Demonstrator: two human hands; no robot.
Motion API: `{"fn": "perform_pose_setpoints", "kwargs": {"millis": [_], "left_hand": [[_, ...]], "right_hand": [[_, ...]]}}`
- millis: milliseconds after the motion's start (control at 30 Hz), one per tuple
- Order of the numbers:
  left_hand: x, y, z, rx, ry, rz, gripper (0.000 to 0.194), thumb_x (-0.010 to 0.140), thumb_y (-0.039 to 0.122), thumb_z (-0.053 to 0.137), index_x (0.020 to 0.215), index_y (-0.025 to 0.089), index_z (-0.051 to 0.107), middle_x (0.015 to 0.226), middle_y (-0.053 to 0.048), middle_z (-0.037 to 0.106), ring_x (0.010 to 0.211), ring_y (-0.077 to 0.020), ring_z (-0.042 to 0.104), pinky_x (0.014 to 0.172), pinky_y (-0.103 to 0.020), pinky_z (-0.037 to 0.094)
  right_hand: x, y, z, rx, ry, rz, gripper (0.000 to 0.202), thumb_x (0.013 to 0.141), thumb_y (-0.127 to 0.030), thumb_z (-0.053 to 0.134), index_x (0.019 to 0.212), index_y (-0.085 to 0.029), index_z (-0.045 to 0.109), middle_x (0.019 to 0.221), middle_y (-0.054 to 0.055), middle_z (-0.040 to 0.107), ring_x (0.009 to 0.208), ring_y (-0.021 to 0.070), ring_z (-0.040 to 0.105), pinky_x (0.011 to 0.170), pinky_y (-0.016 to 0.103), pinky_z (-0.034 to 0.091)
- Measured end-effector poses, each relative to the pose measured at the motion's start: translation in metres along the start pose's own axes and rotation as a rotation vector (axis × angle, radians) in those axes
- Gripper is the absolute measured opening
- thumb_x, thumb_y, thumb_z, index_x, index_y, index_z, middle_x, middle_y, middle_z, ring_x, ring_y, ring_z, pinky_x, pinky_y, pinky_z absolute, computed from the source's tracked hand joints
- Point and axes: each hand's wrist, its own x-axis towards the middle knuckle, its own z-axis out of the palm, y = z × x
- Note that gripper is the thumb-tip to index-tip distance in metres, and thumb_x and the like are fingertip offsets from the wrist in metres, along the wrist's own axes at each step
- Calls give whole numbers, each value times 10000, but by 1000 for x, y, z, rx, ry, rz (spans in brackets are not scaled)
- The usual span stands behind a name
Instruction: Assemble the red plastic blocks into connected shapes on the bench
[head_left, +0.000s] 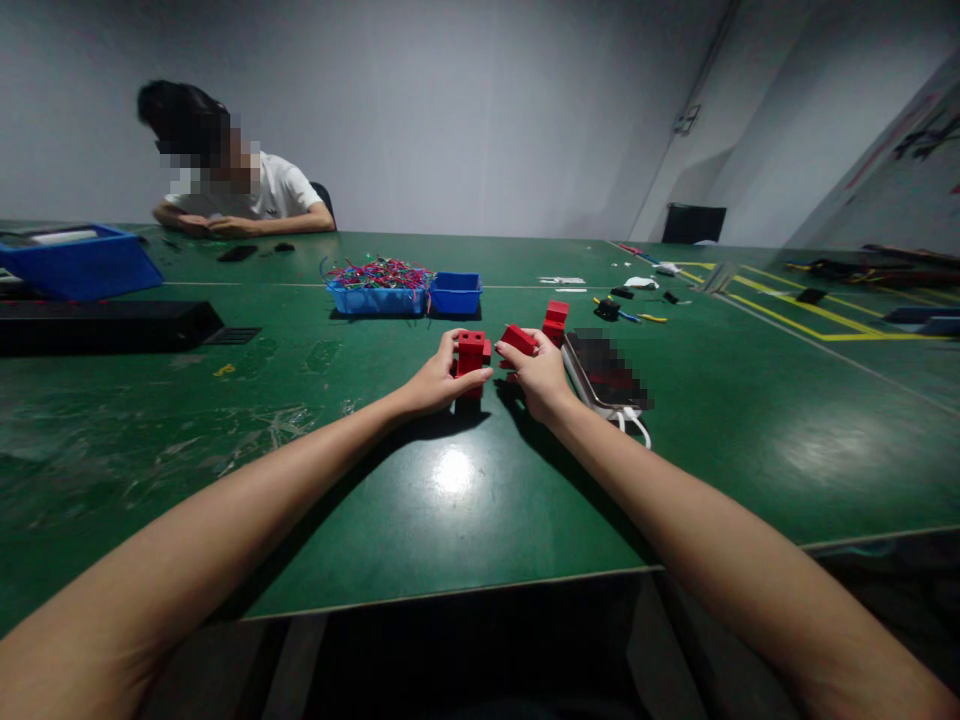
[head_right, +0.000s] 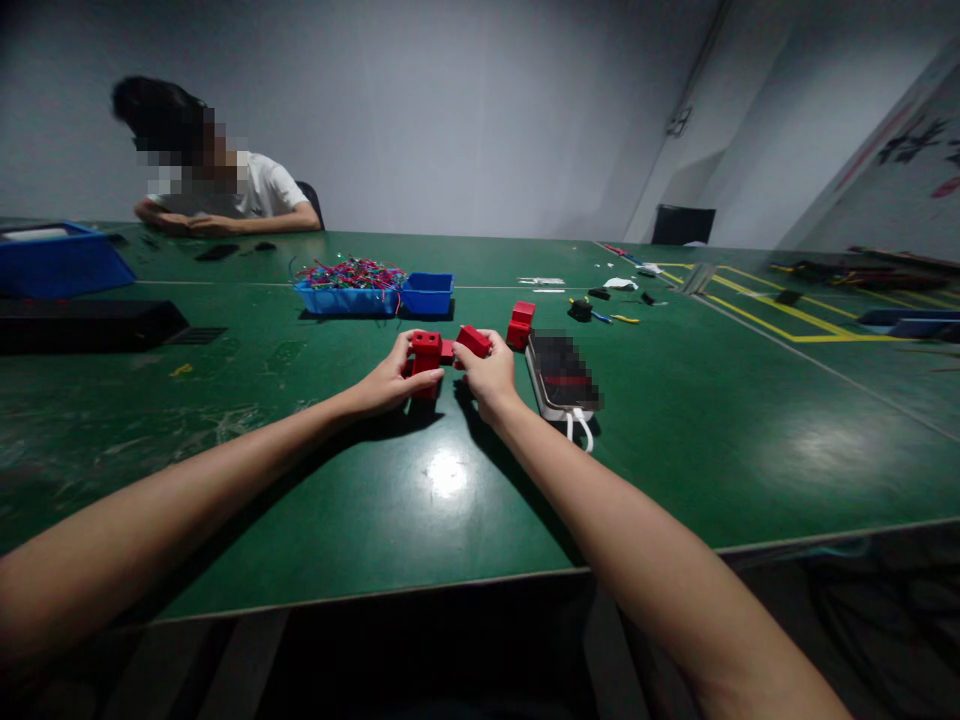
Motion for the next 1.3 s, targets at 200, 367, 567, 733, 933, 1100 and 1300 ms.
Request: {"fn": "perform_pose_setpoints", "kwargs": {"millis": [200, 367, 567, 733, 933, 1100, 1300], "left_hand": [[1, -1, 0, -2, 1, 1, 750, 771, 462, 738, 1330, 188, 320, 1277, -144, 557, 1124, -262, 612, 1000, -467, 489], [0, -1, 0, -12, -8, -8, 731, 801, 468, 711, 1332, 181, 298, 1293, -153, 548, 1116, -256, 620, 989, -459, 504], [0, -1, 1, -17, -8, -15, 738, 800, 467, 719, 1339, 189, 298, 1262, -144, 572, 1100, -260, 630, 973, -466, 514], [1, -2, 1, -5, -8, -10, 734, 799, 466, 715, 1336, 196, 293, 1303, -153, 544, 1156, -271, 602, 1001, -478, 493], [1, -3, -1, 9, -14, -5, 729, 803, 466, 711, 1332, 191, 293, 1318, -156, 532, 1163, -269, 598, 1008, -465, 485], [0, -4, -1, 9, -9, 11, 724, 806, 462, 710, 1333, 189, 295, 1294, -150, 552, 1169, -268, 597, 1012, -460, 482], [1, -2, -1, 21, -11, 0, 728, 799, 472, 710, 1322, 181, 297, 1275, -143, 548, 1133, -259, 604, 1001, -455, 487]], "right_hand": [[4, 2, 2, 115, 10, 11, 440, 537, -384, 831, 867, -192, 612, 701, -50, 642, 590, 94, 527, 543, 228, 366], [3, -1, 4, 174, 6, 34, 455, 590, -556, 803, 756, -180, 608, 665, -30, 634, 566, 82, 501, 517, 220, 350], [4, 2, 3, 156, 30, 19, 447, 583, -461, 849, 802, -179, 581, 670, -36, 630, 598, 89, 553, 582, 227, 434], [10, 8, -1, 148, 69, 36, 441, 627, -258, 818, 969, -207, 545, 726, -44, 657, 640, 111, 616, 657, 251, 503], [15, 16, -3, 163, 70, 33, 480, 584, -170, 808, 991, -220, 559, 799, -30, 688, 750, 148, 675, 764, 301, 551], [12, 14, -1, 178, -37, 44, 289, 582, -185, 827, 816, -157, 659, 806, 30, 735, 766, 160, 674, 829, 324, 528], [10, 11, -2, 110, 6, 39, 275, 600, -193, 823, 767, -171, 605, 688, -24, 683, 660, 124, 627, 705, 274, 497]]}}
